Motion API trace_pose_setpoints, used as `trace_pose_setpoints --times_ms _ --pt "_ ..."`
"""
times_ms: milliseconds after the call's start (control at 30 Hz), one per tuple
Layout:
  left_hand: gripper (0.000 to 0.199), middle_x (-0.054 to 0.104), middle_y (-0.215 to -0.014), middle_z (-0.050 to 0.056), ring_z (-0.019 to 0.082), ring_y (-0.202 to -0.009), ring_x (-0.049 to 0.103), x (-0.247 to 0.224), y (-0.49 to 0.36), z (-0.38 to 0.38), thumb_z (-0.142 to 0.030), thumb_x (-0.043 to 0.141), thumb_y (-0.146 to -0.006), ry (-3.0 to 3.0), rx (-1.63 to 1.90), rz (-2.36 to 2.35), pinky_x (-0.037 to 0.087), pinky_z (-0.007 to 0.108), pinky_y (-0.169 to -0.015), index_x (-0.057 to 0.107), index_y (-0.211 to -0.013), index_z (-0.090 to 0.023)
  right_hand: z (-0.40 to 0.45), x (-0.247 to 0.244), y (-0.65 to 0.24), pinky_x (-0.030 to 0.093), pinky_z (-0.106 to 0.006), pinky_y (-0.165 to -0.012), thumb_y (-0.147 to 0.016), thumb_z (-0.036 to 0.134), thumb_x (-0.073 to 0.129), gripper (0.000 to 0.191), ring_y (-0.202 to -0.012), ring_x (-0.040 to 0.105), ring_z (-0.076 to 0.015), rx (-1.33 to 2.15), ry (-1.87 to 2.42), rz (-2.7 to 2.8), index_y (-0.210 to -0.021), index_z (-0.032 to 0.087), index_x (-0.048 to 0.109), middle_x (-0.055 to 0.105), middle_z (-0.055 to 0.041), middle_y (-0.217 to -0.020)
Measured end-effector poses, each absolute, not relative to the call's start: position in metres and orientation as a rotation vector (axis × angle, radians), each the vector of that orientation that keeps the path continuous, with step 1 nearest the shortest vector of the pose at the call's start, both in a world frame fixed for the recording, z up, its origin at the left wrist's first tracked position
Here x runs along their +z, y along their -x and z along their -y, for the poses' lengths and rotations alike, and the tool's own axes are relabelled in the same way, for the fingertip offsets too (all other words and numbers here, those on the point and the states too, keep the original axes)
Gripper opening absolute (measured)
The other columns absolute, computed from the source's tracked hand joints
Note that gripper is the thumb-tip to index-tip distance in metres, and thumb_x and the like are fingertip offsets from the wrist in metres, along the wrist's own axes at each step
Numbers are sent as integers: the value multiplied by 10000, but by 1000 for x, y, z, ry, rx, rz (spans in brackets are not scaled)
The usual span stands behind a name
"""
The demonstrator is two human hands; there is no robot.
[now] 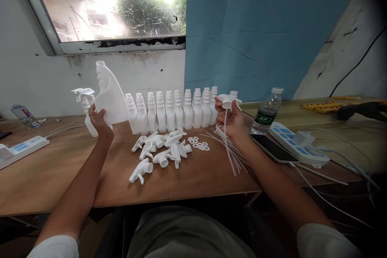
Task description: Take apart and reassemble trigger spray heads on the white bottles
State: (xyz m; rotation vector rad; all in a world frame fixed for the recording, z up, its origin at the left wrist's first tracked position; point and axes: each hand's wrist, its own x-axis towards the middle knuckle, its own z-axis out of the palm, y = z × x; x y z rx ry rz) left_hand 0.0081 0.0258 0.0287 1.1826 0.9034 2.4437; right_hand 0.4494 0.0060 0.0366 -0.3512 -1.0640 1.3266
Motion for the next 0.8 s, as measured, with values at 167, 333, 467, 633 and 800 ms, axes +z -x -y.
trace_pose_setpoints --times_ms 167,333,467,633,800 --pt "439 537 -1053 47 163 -1015 568 13 7 -38 -68 534 -736 -1380 2596 -1363 413 312 -1004 422 -1153 -144 -7 36 -445 244 -205 -326 -900 502 492 353 -409 174 -60 1346 457 1123 -982 196 648 508 4 -688" --pt "472 545 -1115 110 259 -1101 560 -14 16 -58 -111 585 -692 -1358 2343 -1722 409 398 -1038 442 -1141 -138 -10 34 -441 368 -233 -409 -910 512 460 362 -484 350 -102 1361 497 1131 -892 201 644 548 -38 -732" --pt "551 502 -1165 142 298 -1164 524 -36 20 -73 -116 623 -649 -1321 2147 -1810 391 452 -1064 386 -1146 -144 -14 31 -442 514 -279 -590 -905 416 496 266 -674 552 -147 1416 466 1096 -916 199 649 612 -56 -795" --pt "571 510 -1079 115 293 -1079 567 -55 19 -80 -109 640 -644 -1333 1994 -1759 420 503 -1025 334 -1121 -179 -15 29 -442 553 -332 -788 -908 251 494 178 -858 610 -168 1495 437 1039 -993 206 644 615 -48 -829" --pt "564 478 -1075 86 267 -1082 548 -61 13 -80 -107 662 -634 -1334 1942 -1712 399 482 -1044 313 -1066 -207 -20 26 -443 457 -185 -505 -939 198 439 176 -522 423 -80 1598 382 981 -945 173 613 432 15 -647"
